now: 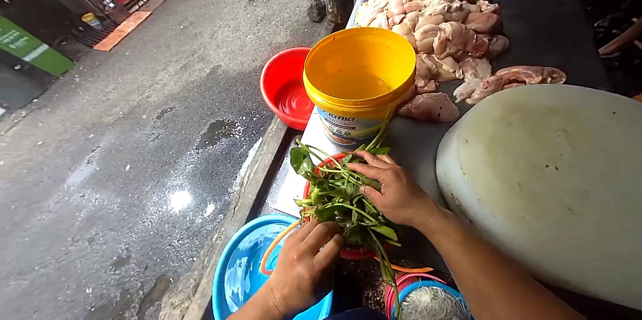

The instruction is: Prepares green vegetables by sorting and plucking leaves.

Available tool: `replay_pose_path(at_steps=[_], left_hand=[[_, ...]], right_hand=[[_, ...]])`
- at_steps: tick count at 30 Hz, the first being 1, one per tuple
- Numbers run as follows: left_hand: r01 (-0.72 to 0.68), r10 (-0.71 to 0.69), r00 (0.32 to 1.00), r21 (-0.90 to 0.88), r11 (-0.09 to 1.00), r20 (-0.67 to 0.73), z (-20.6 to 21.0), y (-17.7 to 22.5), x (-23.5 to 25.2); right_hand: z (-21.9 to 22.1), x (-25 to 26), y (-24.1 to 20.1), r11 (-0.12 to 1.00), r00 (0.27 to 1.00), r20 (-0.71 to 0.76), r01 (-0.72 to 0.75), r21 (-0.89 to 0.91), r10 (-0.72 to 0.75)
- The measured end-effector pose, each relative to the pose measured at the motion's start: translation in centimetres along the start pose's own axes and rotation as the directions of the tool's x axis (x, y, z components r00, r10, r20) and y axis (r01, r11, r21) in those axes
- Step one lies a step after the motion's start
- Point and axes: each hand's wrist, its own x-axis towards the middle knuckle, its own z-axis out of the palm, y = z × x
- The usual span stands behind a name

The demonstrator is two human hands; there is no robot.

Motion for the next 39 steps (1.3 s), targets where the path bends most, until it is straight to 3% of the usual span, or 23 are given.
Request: replay_pose_path(at_steps=[7,12,14,17,21,24,27,29,32,34,37,39], left_hand=[[0.015,-0.023,0.995,-0.077,0.997,-0.099,1.2,0.0,-1.5],[0.013,-0.033,0.986,-0.123,0.992,-0.165,1.6,0.4,-1.2],[0.009,-0.028,0.986,-0.115,0.993,-0.163,1.9,0.4,-1.1],[0.02,-0.025,0.996,-0.058,0.998,-0.08,2.6,0.0,-1.3],[0.048,-0.049,0.999,-0.033,0.998,-0.011,3.2,-0.3,-2.2],[0.106,-0.11,0.994,-0.122,0.987,-0.023,3.1,0.1,-2.7],[0.183,-0.201,0.977,-0.203,0.962,-0.075,2.9,0.8,-2.2],[0.214,-0.223,0.97,-0.094,0.972,-0.095,2.9,1.3,-1.0],[0.263,-0.278,0.959,0.191,0.946,0.059,3.4,1.6,1.2],[0.267,-0.321,0.928,0.265,0.927,0.189,3.8,1.5,2.5],[0.327,-0.347,0.916,0.126,0.937,0.201,3.3,1.3,3.5],[0.405,-0.394,0.902,-0.032,0.914,0.175,2.3,1.3,4.1]], right_hand=[[-0.9,-3.4,-1.8,0.983,0.978,-0.107,0.183,0.013,-0.181],[1.0,-5.3,-1.6,0.921,0.959,-0.033,0.261,-0.29,-0.282],[1.4,-5.3,-1.1,0.939,0.96,-0.1,0.229,-0.255,-0.262],[0.3,-4.9,-1.2,0.989,0.964,-0.225,0.147,0.008,-0.142],[-1.2,-5.0,-1.0,0.98,0.97,-0.241,0.08,0.184,-0.034],[-1.6,-5.2,-1.0,0.96,0.969,-0.247,0.041,0.276,0.03],[-1.5,-5.2,-0.9,0.961,0.968,-0.242,0.01,0.277,0.059],[-1.4,-5.1,-0.9,0.959,0.972,-0.226,0.007,0.284,0.06],[-1.2,-5.0,-1.1,0.964,0.977,-0.204,-0.003,0.266,0.059],[-1.0,-5.0,-1.1,0.98,0.978,-0.201,-0.024,0.196,0.064],[-0.8,-5.3,-1.3,0.991,0.971,-0.225,-0.055,0.119,0.081],[-0.8,-5.7,-1.5,0.984,0.971,-0.227,-0.033,0.173,0.072]])
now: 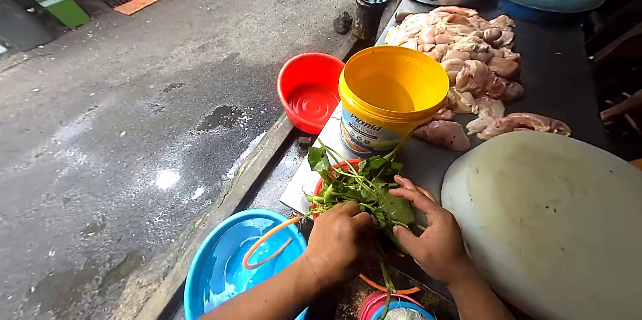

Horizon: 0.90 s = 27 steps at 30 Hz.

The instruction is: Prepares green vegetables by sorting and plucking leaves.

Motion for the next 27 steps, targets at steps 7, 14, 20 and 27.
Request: replay_pose_path(at_steps=[7,14,20,27], left_hand=[[0.282,-0.183,0.952,-0.474,0.834,0.245,-5.7,0.9,4.1],[0.365,-0.193,0.931,-0.774,0.517,0.31,-8.7,0.7,6.0],[0.429,-0.295,0.894,-0.834,0.346,0.337,-8.7,0.3,5.7],[0.206,-0.589,0.801,-0.972,0.111,0.102,-10.5,-0.3,3.6]], right_hand=[[1.0,0.1,-1.0,0.991,0.994,0.082,0.069,0.112,-0.078],[1.6,0.5,-1.0,0.983,0.999,-0.002,0.048,0.178,-0.048],[0.8,0.5,-1.5,0.992,0.997,-0.074,0.022,0.122,-0.013],[0.3,-0.4,-1.4,0.989,0.977,-0.176,0.101,-0.107,-0.119]])
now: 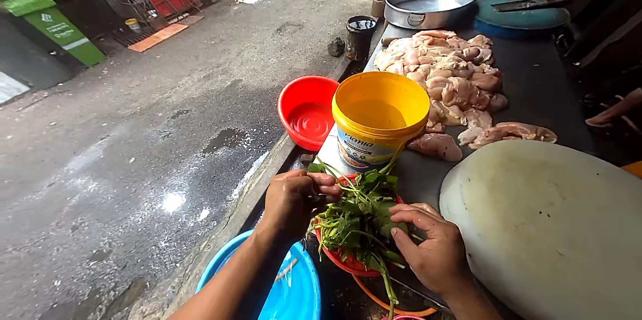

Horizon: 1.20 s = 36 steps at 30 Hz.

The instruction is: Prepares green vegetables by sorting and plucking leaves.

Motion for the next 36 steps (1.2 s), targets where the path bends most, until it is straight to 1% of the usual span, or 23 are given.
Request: replay_pose_path(at_steps=[2,4,6,7,8,9,10,12,13,14,15,16,18,20,23,25,27,29,31,32,33,34,36], left_hand=[[-0.004,0.004,1.0,0.01,1.0,-0.03,-1.1,-0.1,-0.1],[0.01,-0.011,0.999,0.036,0.999,0.039,-2.2,-1.1,-0.2],[0.012,-0.033,0.991,0.163,0.987,0.127,-2.6,-2.5,-0.6],[0.002,-0.057,0.981,0.28,0.96,0.186,-2.6,-3.1,-1.0],[-0.015,-0.1,0.967,0.444,0.896,0.235,-2.3,-3.5,-1.5],[-0.057,-0.149,0.949,0.615,0.786,0.279,-1.8,-3.9,-1.9],[-0.13,-0.2,0.924,0.759,0.638,0.326,-1.2,-4.4,-2.5],[-0.3,-0.263,0.882,0.897,0.323,0.39,-0.1,-5.9,-3.5],[-0.34,-0.28,0.879,0.919,0.198,0.386,0.3,-6.7,-3.8],[-0.332,-0.295,0.89,0.938,0.099,0.347,0.8,-7.4,-4.0],[-0.301,-0.292,0.909,0.953,0.035,0.298,1.2,-8.0,-3.8],[-0.261,-0.286,0.925,0.965,0.0,0.25,1.6,-8.5,-3.5],[-0.209,-0.287,0.94,0.976,-0.054,0.185,2.5,-8.9,-2.7],[-0.2,-0.298,0.94,0.976,-0.092,0.165,3.5,-9.0,-2.1],[-0.181,-0.325,0.934,0.981,-0.067,0.15,4.4,-9.0,-1.5],[-0.109,-0.313,0.943,0.994,0.023,0.111,4.3,-9.3,-0.9],[-0.045,-0.328,0.939,0.983,0.176,0.102,3.7,-9.0,-0.2],[0.001,-0.358,0.922,0.924,0.383,0.147,2.9,-8.1,0.6],[0.086,-0.379,0.901,0.772,0.63,0.209,2.1,-7.1,1.0],[0.157,-0.408,0.882,0.667,0.728,0.238,1.9,-6.3,1.0],[0.217,-0.427,0.865,0.57,0.793,0.263,1.8,-5.4,1.1],[0.256,-0.438,0.852,0.503,0.826,0.286,1.9,-4.4,1.1],[0.269,-0.434,0.837,0.44,0.857,0.334,2.1,-2.5,1.1]], right_hand=[[0.3,-0.6,-0.2,0.993,0.997,0.068,0.049,-0.104,-0.042],[0.9,-1.2,-0.2,0.973,0.985,0.167,0.088,-0.215,-0.052],[1.5,-1.6,0.0,0.947,0.97,0.241,0.114,-0.301,-0.04],[1.6,-1.7,0.2,0.941,0.965,0.262,0.116,-0.319,-0.03],[1.8,-1.8,0.4,0.938,0.963,0.269,0.116,-0.326,-0.025],[1.8,-1.8,0.5,0.939,0.963,0.268,0.111,-0.326,-0.021],[1.8,-1.9,0.7,0.942,0.966,0.259,0.1,-0.321,-0.015],[1.9,-1.8,0.8,0.948,0.975,0.221,0.061,-0.311,0.01],[1.9,-1.7,0.8,0.951,0.981,0.195,0.038,-0.308,0.023],[1.9,-1.6,0.9,0.952,0.985,0.168,0.018,-0.305,0.035],[1.9,-1.4,0.9,0.954,0.988,0.147,0.001,-0.301,0.045],[1.9,-1.3,0.9,0.955,0.99,0.13,-0.009,-0.297,0.05],[1.8,-1.2,0.9,0.958,0.99,0.135,-0.008,-0.287,0.048],[1.7,-1.3,0.8,0.959,0.983,0.177,0.006,-0.283,0.046],[1.7,-1.2,0.8,0.947,0.957,0.265,-0.024,-0.321,0.114],[2.0,-1.2,1.0,0.944,0.954,0.265,-0.046,-0.326,0.138],[2.2,-1.2,1.3,0.946,0.964,0.222,-0.073,-0.315,0.148],[2.3,-1.1,1.4,0.951,0.98,0.141,-0.093,-0.294,0.139],[2.4,-1.0,1.7,0.963,0.994,0.059,-0.076,-0.258,0.094],[2.4,-1.0,1.8,0.973,0.998,0.025,-0.052,-0.226,0.059],[2.4,-1.0,1.8,0.982,1.0,-0.011,-0.021,-0.187,0.019],[2.4,-0.9,1.8,0.99,0.999,-0.043,0.014,-0.141,-0.02],[2.3,-0.5,1.3,0.997,0.994,-0.069,0.078,-0.029,-0.08]])
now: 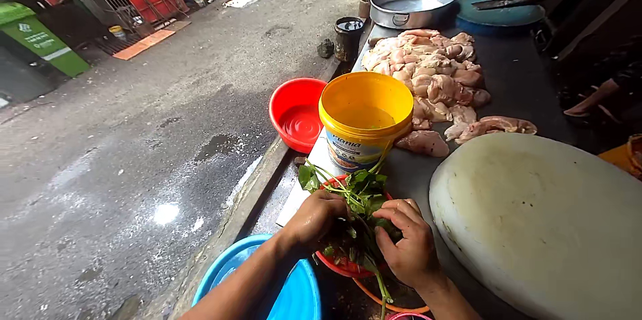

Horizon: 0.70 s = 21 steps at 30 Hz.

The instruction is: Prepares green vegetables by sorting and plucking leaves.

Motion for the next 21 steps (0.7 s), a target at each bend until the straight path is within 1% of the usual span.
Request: replay_pose_path(at_steps=[4,6,7,10,13,15,16,17,18,19,20,21], left_hand=[[-0.066,0.058,0.989,0.06,0.996,0.133,-0.3,2.1,-0.8],[-0.109,0.096,0.981,0.069,0.992,0.168,-0.3,2.6,-0.9],[-0.145,0.133,0.978,0.068,0.987,0.158,-0.3,2.6,-0.9],[-0.302,0.3,0.953,0.062,0.951,0.042,-0.5,2.7,-1.1],[-0.452,0.449,0.886,0.0,0.892,-0.118,-1.4,2.9,-1.6],[-0.512,0.494,0.85,-0.07,0.856,-0.183,-2.2,3.1,-2.1],[-0.528,0.503,0.837,-0.073,0.846,-0.216,-2.2,3.3,-2.4],[-0.532,0.512,0.831,-0.04,0.846,-0.219,-2.2,3.2,-2.5],[-0.512,0.507,0.842,0.021,0.859,-0.183,-2.2,3.0,-2.6],[-0.46,0.475,0.871,0.13,0.879,-0.13,-2.0,2.6,-2.7],[-0.364,0.401,0.913,0.298,0.883,-0.072,-1.4,2.3,-2.7],[-0.231,0.275,0.961,0.504,0.832,-0.014,-0.6,1.9,-2.8]], right_hand=[[0.2,0.9,-1.4,0.979,0.996,0.083,0.02,0.202,-0.037],[0.6,1.2,-1.6,0.963,0.994,0.104,0.013,0.269,-0.042],[0.9,1.3,-1.6,0.956,0.994,0.104,0.006,0.295,-0.039],[1.0,1.3,-1.0,0.96,0.996,0.091,-0.02,0.281,-0.005],[0.4,0.9,0.0,0.978,0.996,0.071,-0.066,0.199,0.052],[-0.2,0.3,0.4,0.991,0.994,0.103,-0.058,0.12,0.045],[-0.4,-0.1,0.5,0.997,0.989,0.142,-0.038,0.067,0.028],[-0.4,-0.4,0.5,1.0,0.982,0.19,-0.012,0.005,0.01],[-0.3,-0.6,0.5,0.998,0.972,0.235,0.017,-0.059,-0.003],[-0.1,-0.8,0.5,0.994,0.966,0.26,0.036,-0.108,-0.006],[0.3,-1.0,0.7,0.99,0.967,0.255,0.04,-0.136,-0.004],[0.5,-1.0,0.9,0.99,0.974,0.228,0.018,-0.14,0.014]])
